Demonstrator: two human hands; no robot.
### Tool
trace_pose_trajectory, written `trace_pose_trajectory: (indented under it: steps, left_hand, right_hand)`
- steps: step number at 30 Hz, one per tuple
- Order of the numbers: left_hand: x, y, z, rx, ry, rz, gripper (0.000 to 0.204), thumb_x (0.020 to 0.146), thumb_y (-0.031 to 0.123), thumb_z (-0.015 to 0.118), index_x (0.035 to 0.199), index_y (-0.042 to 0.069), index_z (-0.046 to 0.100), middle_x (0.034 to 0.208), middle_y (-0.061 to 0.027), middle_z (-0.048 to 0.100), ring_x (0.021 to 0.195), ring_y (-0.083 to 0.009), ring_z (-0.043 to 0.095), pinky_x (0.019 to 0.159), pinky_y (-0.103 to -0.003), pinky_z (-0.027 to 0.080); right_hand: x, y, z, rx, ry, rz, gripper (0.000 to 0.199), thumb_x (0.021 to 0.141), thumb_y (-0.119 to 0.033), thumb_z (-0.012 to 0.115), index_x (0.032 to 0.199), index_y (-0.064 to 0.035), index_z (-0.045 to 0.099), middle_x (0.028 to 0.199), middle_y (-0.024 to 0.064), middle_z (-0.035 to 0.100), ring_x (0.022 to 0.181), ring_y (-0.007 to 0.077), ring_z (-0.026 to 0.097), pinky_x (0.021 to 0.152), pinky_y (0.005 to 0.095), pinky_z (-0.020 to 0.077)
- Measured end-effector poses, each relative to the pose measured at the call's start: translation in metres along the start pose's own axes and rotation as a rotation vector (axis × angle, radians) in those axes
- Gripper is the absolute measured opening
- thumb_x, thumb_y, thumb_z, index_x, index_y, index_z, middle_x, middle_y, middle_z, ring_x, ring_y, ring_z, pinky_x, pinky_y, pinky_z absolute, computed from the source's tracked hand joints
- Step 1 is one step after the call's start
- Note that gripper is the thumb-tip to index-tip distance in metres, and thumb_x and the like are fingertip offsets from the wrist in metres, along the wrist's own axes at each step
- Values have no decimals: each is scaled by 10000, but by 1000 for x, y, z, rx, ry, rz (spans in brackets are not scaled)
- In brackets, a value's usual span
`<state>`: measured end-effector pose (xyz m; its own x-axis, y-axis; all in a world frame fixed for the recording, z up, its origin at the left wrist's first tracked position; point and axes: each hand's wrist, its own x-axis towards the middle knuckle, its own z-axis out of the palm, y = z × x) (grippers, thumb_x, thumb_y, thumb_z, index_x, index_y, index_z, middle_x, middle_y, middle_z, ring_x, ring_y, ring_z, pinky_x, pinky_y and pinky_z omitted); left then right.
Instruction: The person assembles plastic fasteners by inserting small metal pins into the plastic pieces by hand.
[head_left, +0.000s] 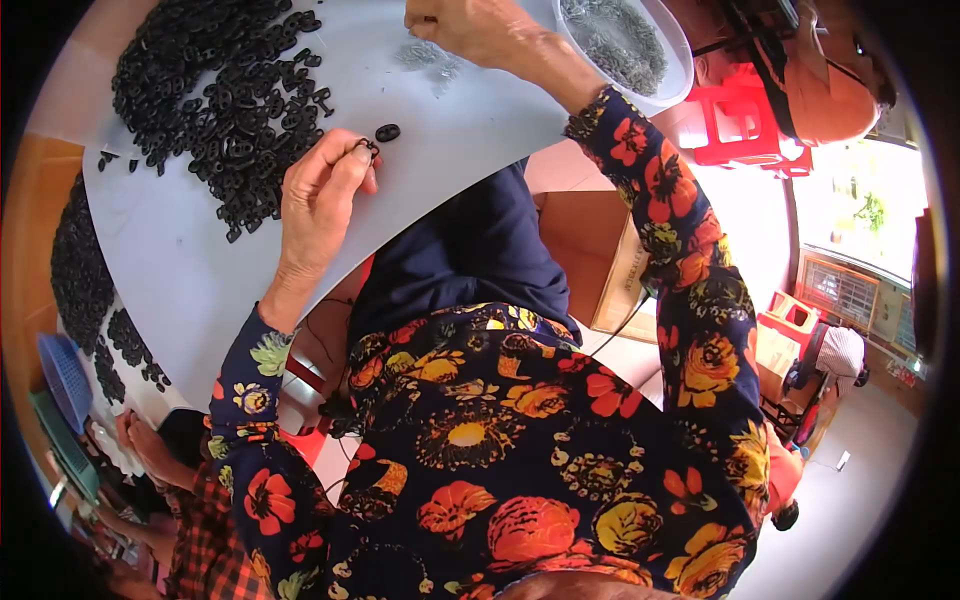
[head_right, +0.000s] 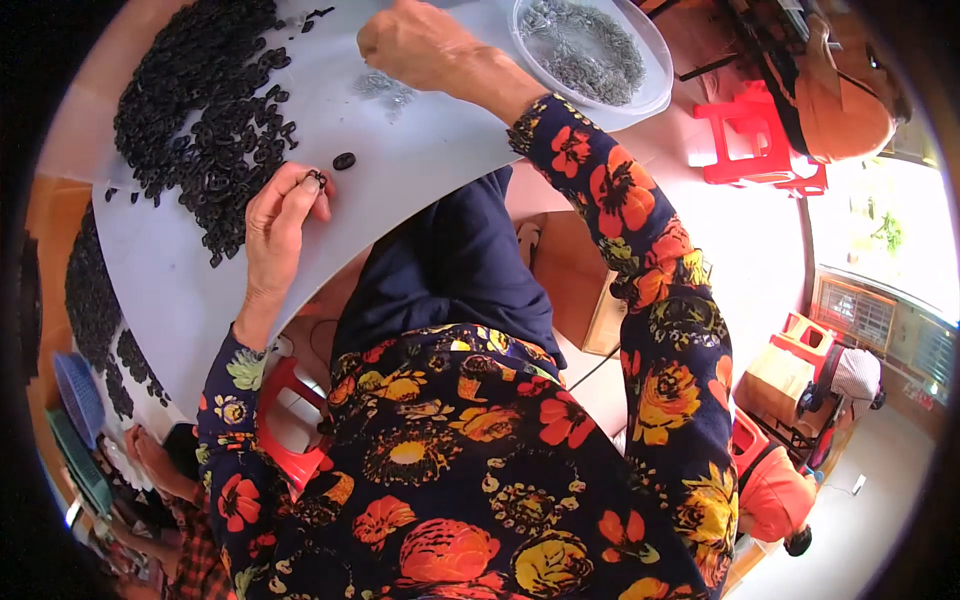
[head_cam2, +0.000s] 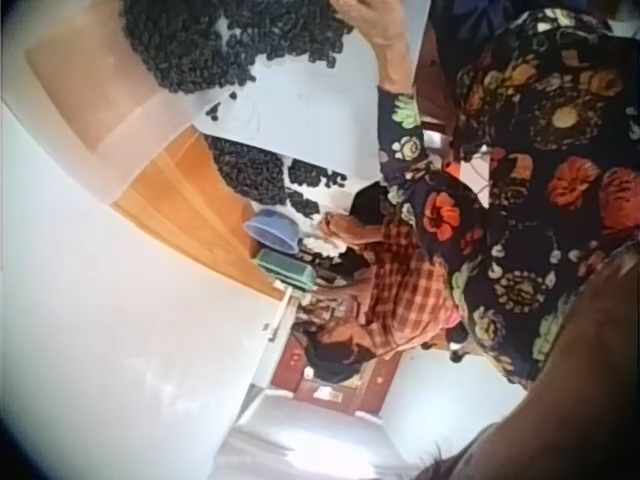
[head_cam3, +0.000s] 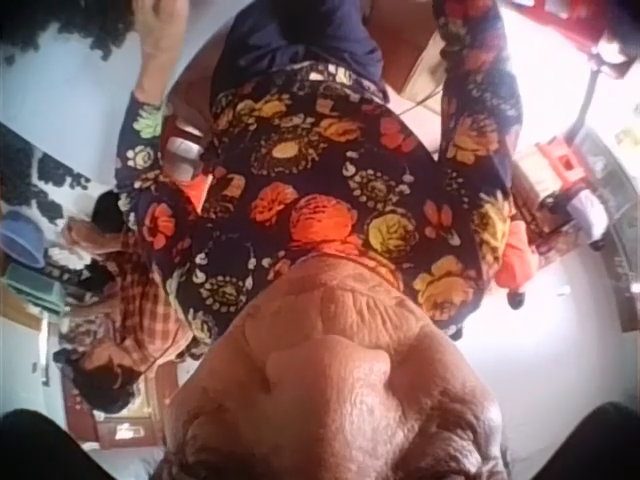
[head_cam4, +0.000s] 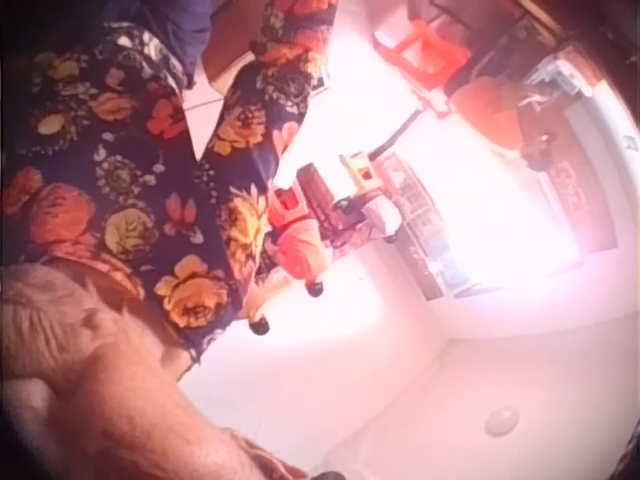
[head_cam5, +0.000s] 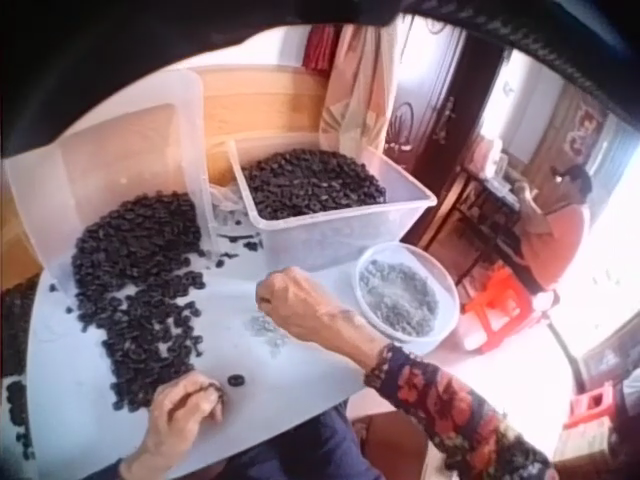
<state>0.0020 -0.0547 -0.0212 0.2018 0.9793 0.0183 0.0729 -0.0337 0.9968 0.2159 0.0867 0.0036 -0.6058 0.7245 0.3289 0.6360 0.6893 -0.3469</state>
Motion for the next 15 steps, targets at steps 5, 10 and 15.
trace_pose_trajectory:
  steps: [5, 10, 15]
  left_hand:
    - [-7, -2, -2, 25, 6, -1, 164, 892, 130, 524, 803, 9, 589, 648, 6, 540, 625, -49, 463, 587, -210, 368]
    - [-3, 1, -2, 38, -11, -5, 184, 895, 140, 517, 788, 7, 585, 646, 8, 539, 626, -46, 465, 592, -211, 369]
    - [1, -3, -4, -78, 27, -26, 193, 891, 151, 519, 786, 10, 600, 643, 10, 541, 629, -53, 481, 607, -209, 377]
  right_hand:
    - [14, -4, 14, -240, -185, -102, 129, 731, -43, 563, 635, 37, 596, 680, 228, 608, 678, 381, 627, 633, 440, 508]
    - [17, -9, 14, -301, -48, -46, 103, 688, -28, 584, 610, 38, 580, 730, 255, 622, 686, 400, 629, 639, 446, 517]
    - [2, -45, -3, 232, 42, 111, 62, 736, -16, 587, 712, 42, 582, 660, 198, 622, 611, 272, 631, 575, 355, 506]
